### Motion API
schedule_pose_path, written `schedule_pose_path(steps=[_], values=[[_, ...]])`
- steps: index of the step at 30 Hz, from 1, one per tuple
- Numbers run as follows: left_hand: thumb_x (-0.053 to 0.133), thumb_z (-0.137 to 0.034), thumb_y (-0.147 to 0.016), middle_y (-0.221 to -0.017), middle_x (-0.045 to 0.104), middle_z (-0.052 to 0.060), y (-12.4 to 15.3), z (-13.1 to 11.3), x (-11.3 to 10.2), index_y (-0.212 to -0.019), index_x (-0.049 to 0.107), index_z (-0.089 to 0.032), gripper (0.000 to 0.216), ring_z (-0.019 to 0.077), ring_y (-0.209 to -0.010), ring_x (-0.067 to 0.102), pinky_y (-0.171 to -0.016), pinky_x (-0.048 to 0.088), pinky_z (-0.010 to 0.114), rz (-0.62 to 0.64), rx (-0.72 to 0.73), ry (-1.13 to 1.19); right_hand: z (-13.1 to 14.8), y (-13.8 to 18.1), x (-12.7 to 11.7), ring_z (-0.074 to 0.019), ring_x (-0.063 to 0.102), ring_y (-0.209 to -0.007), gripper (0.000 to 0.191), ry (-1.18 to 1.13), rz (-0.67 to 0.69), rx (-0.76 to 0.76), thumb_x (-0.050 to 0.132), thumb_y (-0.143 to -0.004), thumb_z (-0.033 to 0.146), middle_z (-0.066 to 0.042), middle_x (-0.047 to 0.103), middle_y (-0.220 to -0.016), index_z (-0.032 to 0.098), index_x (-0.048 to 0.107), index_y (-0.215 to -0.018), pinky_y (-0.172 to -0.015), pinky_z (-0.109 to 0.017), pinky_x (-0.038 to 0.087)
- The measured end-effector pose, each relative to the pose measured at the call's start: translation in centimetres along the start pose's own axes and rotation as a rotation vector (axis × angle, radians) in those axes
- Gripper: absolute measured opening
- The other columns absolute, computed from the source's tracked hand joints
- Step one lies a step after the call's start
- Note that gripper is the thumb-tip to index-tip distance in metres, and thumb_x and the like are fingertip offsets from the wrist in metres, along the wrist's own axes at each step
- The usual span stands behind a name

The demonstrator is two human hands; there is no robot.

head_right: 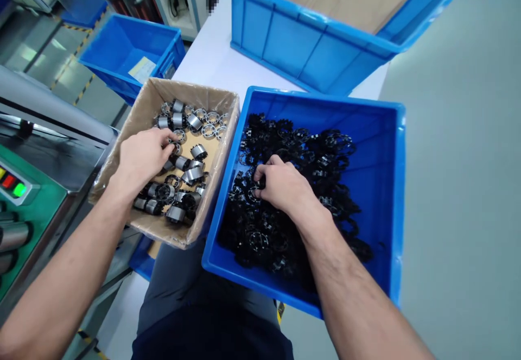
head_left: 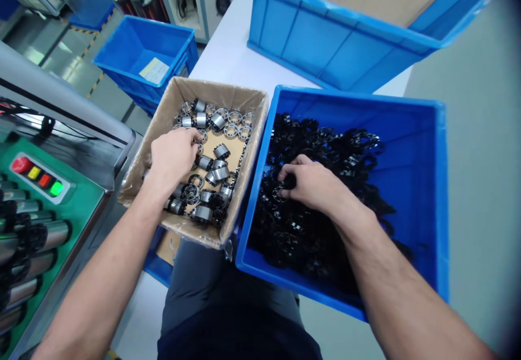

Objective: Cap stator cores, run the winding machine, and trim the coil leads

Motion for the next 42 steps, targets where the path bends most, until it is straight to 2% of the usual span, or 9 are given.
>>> schedule_pose_path(steps=[6, 12, 16, 19, 23, 27, 32, 38, 42], values=[[0.072, -0.015, -0.103, -0.122, 0.091, 0.017, -3.1, -0.6, 1.0, -0.126, 0.092, -0.026, 0.033, 0.0432, -0.119, 0.083, -0.105, 0.060, 0.053, 0.056, 0.006, -0.064, 1.0, 0.4, -0.6, -0.0238, 0.078, -0.092, 0.028, -0.021, 0.065, -0.070, 0.089, -0.085, 0.004, -0.005, 0.082, -0.108, 0.027, 0.094, -0.101, -0.080, -0.033, 0.055], [0.079, -0.023, -0.106, -0.126, 0.087, 0.014, -0.3, -0.4, -1.4, -0.126, 0.092, -0.028, 0.023, 0.0430, -0.120, 0.083, -0.109, 0.059, 0.056, -0.050, 0.055, 0.034, -0.1, 0.6, -3.0, -0.0253, 0.079, -0.094, 0.025, -0.080, -0.059, -0.034, 0.077, -0.095, 0.010, -0.007, 0.085, -0.106, 0.023, 0.092, -0.109, -0.086, -0.035, 0.057], [0.088, -0.032, -0.098, -0.130, 0.080, 0.009, 3.3, -0.1, -3.5, -0.116, 0.084, -0.027, 0.018, 0.0316, -0.114, 0.080, -0.098, 0.063, 0.044, -0.248, 0.106, 0.689, 0.0, 1.4, -4.3, -0.0199, 0.079, -0.083, 0.025, -0.433, -0.210, -0.052, 0.072, -0.098, 0.013, -0.005, 0.086, -0.106, 0.023, 0.089, -0.114, -0.085, -0.035, 0.063], [0.090, -0.030, -0.092, -0.134, 0.081, 0.008, 5.3, -1.4, -1.7, -0.117, 0.074, -0.025, 0.031, 0.0254, -0.115, 0.082, -0.082, 0.066, 0.031, -0.080, -0.052, 1.330, 0.7, 1.9, -4.3, -0.0146, 0.073, -0.072, 0.012, -0.947, -0.211, -0.078, 0.081, -0.097, 0.026, -0.001, 0.079, -0.096, 0.022, 0.084, -0.109, -0.074, -0.031, 0.069], [0.078, -0.034, -0.097, -0.130, 0.084, 0.014, 7.7, -5.1, 1.2, -0.117, 0.075, -0.020, 0.025, 0.0242, -0.103, 0.084, -0.062, 0.062, 0.026, 0.122, -0.211, 1.729, 2.9, 2.4, -4.7, -0.0117, 0.068, -0.081, 0.035, -1.376, -0.101, -0.168, 0.107, -0.084, 0.042, 0.000, 0.076, -0.104, 0.023, 0.082, -0.100, -0.072, -0.025, 0.074], [0.083, -0.064, -0.108, -0.101, 0.078, 0.005, 9.2, -7.6, 3.3, -0.111, 0.062, -0.024, 0.045, 0.0152, -0.069, 0.070, -0.045, 0.046, 0.022, 0.160, -0.122, 1.771, 4.6, 3.2, -5.6, -0.0138, 0.071, -0.084, 0.043, -1.534, -0.113, -0.243, 0.112, -0.084, 0.053, -0.002, 0.077, -0.107, 0.025, 0.081, -0.097, -0.065, -0.021, 0.071], [0.095, -0.050, -0.106, -0.093, 0.064, -0.005, 10.9, -8.6, 3.6, -0.137, 0.066, -0.030, 0.047, 0.0109, -0.067, 0.058, -0.061, 0.049, 0.024, 0.049, 0.107, 1.626, 6.6, 4.1, -5.8, -0.0152, 0.075, -0.083, 0.031, -1.577, -0.204, -0.389, 0.107, -0.094, 0.048, -0.002, 0.080, -0.103, 0.027, 0.083, -0.095, -0.064, -0.022, 0.069], [0.093, -0.036, -0.107, -0.089, 0.064, -0.003, 11.9, -8.5, 2.4, -0.111, 0.071, -0.027, 0.024, 0.0155, -0.074, 0.053, -0.071, 0.046, 0.031, -0.118, 0.178, 1.357, 8.3, 4.9, -5.7, -0.0193, 0.082, -0.098, 0.024, -1.425, -0.218, -0.508, 0.104, -0.100, 0.045, -0.005, 0.084, -0.105, 0.027, 0.089, -0.103, -0.089, -0.029, 0.074], [0.087, -0.038, -0.111, -0.085, 0.060, -0.003, 12.1, -8.6, 2.8, -0.109, 0.066, -0.027, 0.023, 0.0162, -0.069, 0.050, -0.067, 0.043, 0.032, -0.060, 0.188, 1.393, 8.5, 5.1, -5.4, -0.0181, 0.082, -0.095, 0.025, -1.421, -0.126, -0.475, 0.096, -0.107, 0.048, -0.006, 0.087, -0.117, 0.027, 0.089, -0.118, -0.078, -0.026, 0.073]])
Point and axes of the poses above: each hand's wrist, its own y-axis away from the middle knuckle, its own x-axis out of the palm, z = x × y, the point moved 7 cm from there along -y, towards the middle knuckle
